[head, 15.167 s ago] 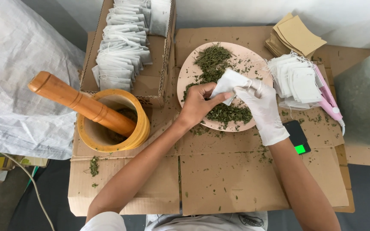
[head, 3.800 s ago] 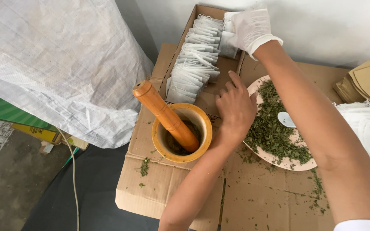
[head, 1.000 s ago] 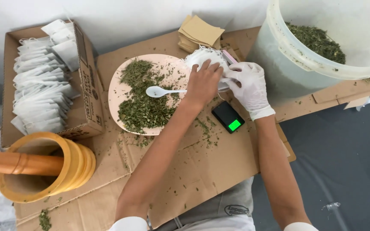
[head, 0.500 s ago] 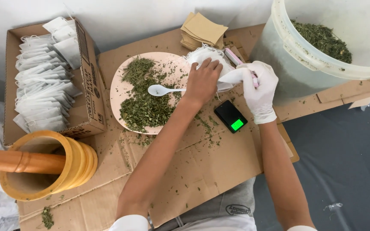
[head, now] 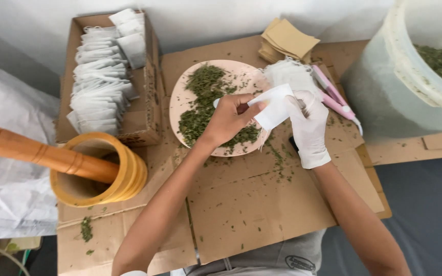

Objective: Filling small paper bags with dried tea leaves using a spoon and weighing them on a digital scale for production.

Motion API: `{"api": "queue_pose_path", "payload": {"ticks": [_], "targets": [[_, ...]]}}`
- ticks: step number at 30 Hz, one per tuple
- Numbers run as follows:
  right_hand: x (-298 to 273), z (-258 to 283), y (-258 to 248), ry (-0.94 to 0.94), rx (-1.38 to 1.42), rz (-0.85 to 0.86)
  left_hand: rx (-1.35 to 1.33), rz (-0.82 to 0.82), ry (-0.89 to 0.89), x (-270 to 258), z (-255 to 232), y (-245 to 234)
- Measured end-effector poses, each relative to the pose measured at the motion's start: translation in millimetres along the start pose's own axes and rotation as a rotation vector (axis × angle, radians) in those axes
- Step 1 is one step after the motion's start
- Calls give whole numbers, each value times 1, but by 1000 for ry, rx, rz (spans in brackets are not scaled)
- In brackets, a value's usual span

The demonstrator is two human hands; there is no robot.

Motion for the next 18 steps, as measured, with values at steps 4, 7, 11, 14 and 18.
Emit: {"api": "queue_pose_path", "payload": {"ticks": [4, 7, 11, 14, 18], "targets": [[2, 0, 13, 29, 32, 51, 19, -73, 0, -8, -38, -8], [13, -1, -1, 63, 66, 17, -5, -106, -9, 9, -26, 3], [34, 29, -40, -147, -154, -62, 144, -132, 163, 58, 2, 35], [43, 26, -66, -310, -281, -125, 276, -135, 265, 96, 15, 57], [46, 9, -87, -456, -487, -180, 454, -151, 410, 121, 22, 68]]}}
Point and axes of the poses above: each hand's wrist, its own x-axis towards the middle knuckle, its own y-axis out of the palm, z = x × y, the point moved 7 cm from there along x, towards the middle knuckle, and after that the axes turned 3 degrees about y, right-handed, at the moved point
